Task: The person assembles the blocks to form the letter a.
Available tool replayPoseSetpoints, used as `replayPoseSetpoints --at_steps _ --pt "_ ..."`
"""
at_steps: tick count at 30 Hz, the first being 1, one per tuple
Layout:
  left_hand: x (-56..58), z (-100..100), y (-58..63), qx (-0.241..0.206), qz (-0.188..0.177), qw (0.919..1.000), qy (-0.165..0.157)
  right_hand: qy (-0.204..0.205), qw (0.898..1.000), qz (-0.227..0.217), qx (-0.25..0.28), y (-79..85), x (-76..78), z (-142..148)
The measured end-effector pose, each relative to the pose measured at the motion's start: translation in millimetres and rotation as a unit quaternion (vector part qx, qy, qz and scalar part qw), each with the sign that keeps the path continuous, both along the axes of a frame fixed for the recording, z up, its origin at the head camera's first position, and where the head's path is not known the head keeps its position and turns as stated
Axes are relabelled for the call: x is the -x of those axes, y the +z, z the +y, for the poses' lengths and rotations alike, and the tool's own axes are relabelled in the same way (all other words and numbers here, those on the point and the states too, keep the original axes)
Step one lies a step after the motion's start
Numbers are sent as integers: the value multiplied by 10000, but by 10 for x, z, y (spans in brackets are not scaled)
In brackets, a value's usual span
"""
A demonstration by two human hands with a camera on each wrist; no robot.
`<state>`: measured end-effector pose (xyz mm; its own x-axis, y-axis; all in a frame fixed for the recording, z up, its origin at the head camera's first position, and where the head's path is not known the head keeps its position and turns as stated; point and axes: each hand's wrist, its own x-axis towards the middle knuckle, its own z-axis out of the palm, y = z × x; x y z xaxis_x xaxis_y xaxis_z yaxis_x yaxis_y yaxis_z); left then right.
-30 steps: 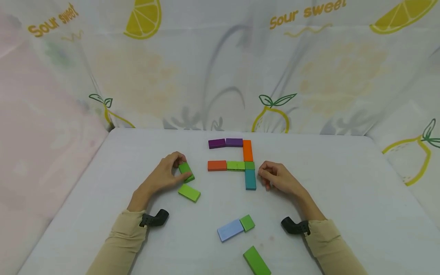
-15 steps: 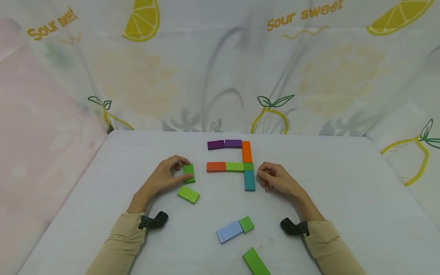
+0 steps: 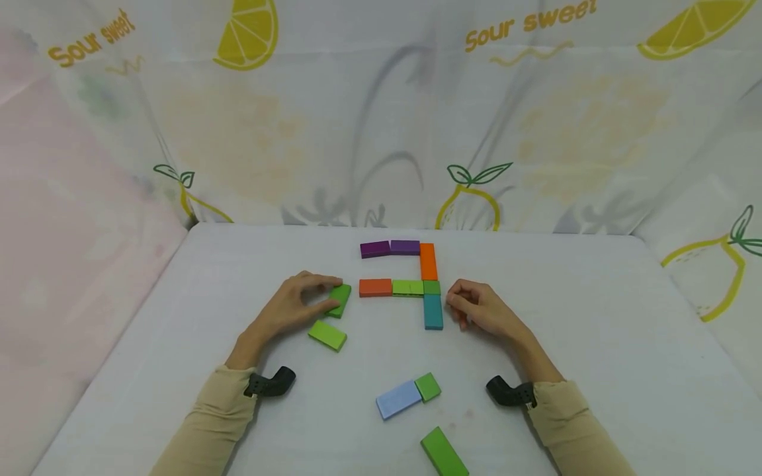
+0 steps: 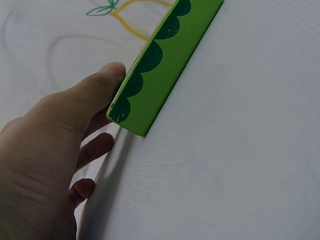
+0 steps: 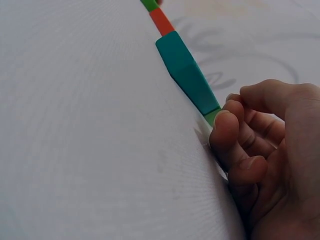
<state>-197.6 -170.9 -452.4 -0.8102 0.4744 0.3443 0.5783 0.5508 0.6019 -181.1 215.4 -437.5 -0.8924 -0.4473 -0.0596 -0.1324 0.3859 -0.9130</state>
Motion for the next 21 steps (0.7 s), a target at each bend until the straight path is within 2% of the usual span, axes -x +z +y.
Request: replayPoseSetpoints --at_steps 4,8,21 --pt "9 24 -9 26 193 9997 -171 2 10000 -34 19 -4 3 0" --pt "20 49 -5 134 419 9989 -178 0 10000 -23 -3 -5 12 5" --pt "21 66 -21 288 253 9992 -65 -1 10000 66 21 -41 24 9"
